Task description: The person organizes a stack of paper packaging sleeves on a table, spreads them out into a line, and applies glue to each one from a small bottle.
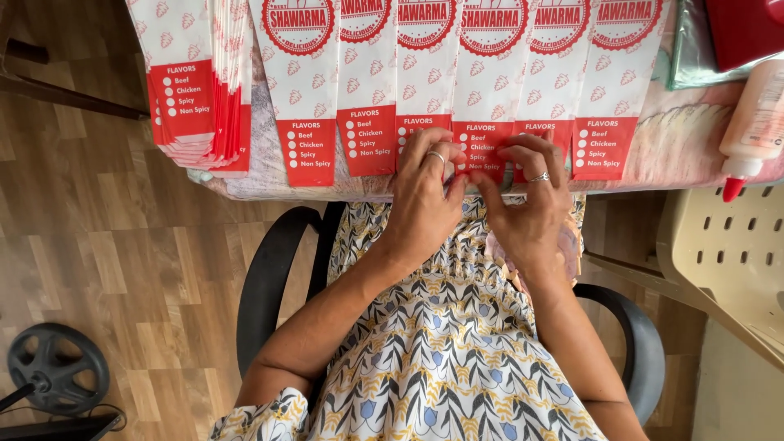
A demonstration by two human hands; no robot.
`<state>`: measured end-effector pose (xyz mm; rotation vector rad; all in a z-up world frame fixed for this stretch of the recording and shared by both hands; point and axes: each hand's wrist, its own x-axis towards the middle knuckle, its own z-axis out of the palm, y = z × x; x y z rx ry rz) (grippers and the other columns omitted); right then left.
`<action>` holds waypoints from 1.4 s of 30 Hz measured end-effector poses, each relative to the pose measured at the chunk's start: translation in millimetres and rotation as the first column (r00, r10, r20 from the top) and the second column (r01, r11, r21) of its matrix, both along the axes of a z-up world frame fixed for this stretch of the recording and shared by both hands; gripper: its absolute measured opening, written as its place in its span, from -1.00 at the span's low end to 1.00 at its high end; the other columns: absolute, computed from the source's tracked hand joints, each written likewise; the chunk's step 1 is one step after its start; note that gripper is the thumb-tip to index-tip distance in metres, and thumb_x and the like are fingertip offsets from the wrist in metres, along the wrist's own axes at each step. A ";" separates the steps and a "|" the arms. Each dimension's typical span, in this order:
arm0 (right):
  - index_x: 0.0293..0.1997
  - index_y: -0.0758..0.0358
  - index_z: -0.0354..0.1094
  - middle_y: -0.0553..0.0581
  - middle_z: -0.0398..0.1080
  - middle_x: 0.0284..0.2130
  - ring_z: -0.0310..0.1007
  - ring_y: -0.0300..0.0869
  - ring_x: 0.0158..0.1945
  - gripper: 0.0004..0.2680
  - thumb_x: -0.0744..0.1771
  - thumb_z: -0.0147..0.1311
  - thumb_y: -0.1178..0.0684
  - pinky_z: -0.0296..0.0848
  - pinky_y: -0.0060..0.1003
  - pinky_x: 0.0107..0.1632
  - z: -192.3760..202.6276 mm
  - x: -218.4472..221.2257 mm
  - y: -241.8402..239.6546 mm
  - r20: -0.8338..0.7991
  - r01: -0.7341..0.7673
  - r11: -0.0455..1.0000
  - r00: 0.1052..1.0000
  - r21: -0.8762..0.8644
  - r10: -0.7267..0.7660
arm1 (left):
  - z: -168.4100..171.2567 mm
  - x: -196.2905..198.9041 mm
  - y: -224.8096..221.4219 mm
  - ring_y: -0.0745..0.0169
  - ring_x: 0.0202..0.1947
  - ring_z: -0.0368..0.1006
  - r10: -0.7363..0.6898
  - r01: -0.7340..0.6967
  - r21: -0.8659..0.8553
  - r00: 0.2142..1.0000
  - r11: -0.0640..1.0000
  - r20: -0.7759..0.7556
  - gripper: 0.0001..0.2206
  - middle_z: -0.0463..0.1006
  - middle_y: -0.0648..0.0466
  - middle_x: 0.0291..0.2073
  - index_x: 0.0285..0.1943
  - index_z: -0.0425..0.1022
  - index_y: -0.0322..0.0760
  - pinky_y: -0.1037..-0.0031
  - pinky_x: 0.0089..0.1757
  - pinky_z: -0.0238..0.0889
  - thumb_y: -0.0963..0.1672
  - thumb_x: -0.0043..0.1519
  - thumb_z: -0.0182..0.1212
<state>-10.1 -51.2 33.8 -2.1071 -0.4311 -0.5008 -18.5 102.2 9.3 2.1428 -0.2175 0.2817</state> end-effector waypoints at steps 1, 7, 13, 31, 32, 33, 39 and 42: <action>-0.13 0.44 0.39 0.32 0.44 -0.13 0.48 0.19 0.01 -0.80 0.34 0.39 0.16 0.49 0.01 0.00 -4.7 -1.8 -2.7 -0.004 -0.001 1.000 1.000 0.001 0.001 | 2.3 -0.3 2.1 -0.06 0.13 0.39 0.001 -0.001 0.001 1.000 1.000 -0.004 -0.84 0.35 -0.02 -0.09 -0.21 0.49 -0.44 0.15 0.20 0.21 -0.34 0.10 0.36; -0.16 0.46 0.44 0.29 0.50 -0.16 0.53 0.11 -0.04 -0.94 0.39 0.24 0.28 0.52 -0.19 -0.11 -8.4 -3.6 -8.6 -0.046 -0.012 0.998 0.999 0.061 0.015 | 8.1 -1.7 2.0 -0.14 0.13 0.40 -0.026 0.024 -0.038 0.998 0.999 -0.058 -0.81 0.37 -0.07 -0.10 -0.13 0.49 -0.51 0.13 0.22 0.20 -0.39 0.12 0.27; -0.12 0.46 0.44 0.31 0.49 -0.13 0.53 0.16 -0.03 -0.93 0.38 0.26 0.31 0.52 -0.13 -0.09 -4.8 -5.8 -8.5 -0.018 -0.004 1.000 1.000 0.020 0.005 | -9.0 0.2 -13.2 -0.11 0.14 0.33 0.063 -0.080 0.192 0.994 0.978 0.094 -0.65 0.37 -0.13 -0.05 -0.06 0.47 -0.45 0.08 0.22 0.12 -0.12 0.11 0.50; -0.04 0.48 0.50 0.36 0.47 0.00 0.50 0.21 0.13 -0.84 0.31 0.26 0.38 0.43 0.09 0.24 2.8 -9.9 34.1 0.043 -0.201 0.978 0.978 -0.049 0.204 | -7.0 -28.7 61.4 0.02 0.30 0.39 -0.066 0.012 0.187 0.957 0.982 0.282 -0.77 0.35 -0.14 0.29 0.03 0.52 -0.38 0.10 0.42 -0.12 -0.28 0.22 0.36; -0.03 0.46 0.50 0.33 0.48 0.01 0.51 0.19 0.13 -0.84 0.32 0.27 0.33 0.45 0.07 0.23 0.5 -10.1 35.9 0.030 -0.220 0.973 0.974 -0.073 0.223 | -12.0 -28.4 64.3 0.03 0.29 0.41 -0.091 0.030 0.215 0.956 0.976 0.277 -0.77 0.33 -0.16 0.31 0.04 0.53 -0.39 0.09 0.43 -0.15 -0.28 0.21 0.36; -0.02 0.44 0.51 0.30 0.50 0.01 0.52 0.17 0.14 -0.84 0.32 0.27 0.29 0.46 0.04 0.23 -2.0 -10.1 37.6 0.016 -0.239 0.966 0.970 -0.096 0.241 | -17.1 -28.1 67.1 0.03 0.29 0.42 -0.116 0.049 0.243 0.955 0.969 0.272 -0.77 0.31 -0.17 0.33 0.05 0.54 -0.40 0.09 0.43 -0.18 -0.28 0.21 0.36; -0.09 0.44 0.52 0.31 0.51 -0.04 0.55 0.18 0.08 -0.88 0.32 0.29 0.28 0.44 0.09 0.24 -7.2 -8.7 29.2 0.060 -0.254 0.960 0.963 -0.116 0.262 | -43.6 -30.4 65.5 0.01 0.17 0.52 -0.118 0.077 0.146 0.946 0.986 0.300 -0.83 0.36 -0.16 0.28 -0.01 0.60 -0.38 0.07 0.38 0.04 -0.29 0.24 0.33; -0.14 0.40 0.52 0.31 0.53 -0.06 0.56 0.15 0.06 -0.93 0.33 0.27 0.28 0.44 0.09 0.25 -5.3 -8.7 29.5 0.088 -0.255 0.956 0.959 -0.144 0.269 | -42.2 -26.0 68.3 0.10 0.11 0.57 -0.137 0.054 0.220 0.914 0.974 0.382 -0.86 0.40 -0.14 0.27 -0.07 0.63 -0.34 0.10 0.41 -0.04 -0.26 0.21 0.39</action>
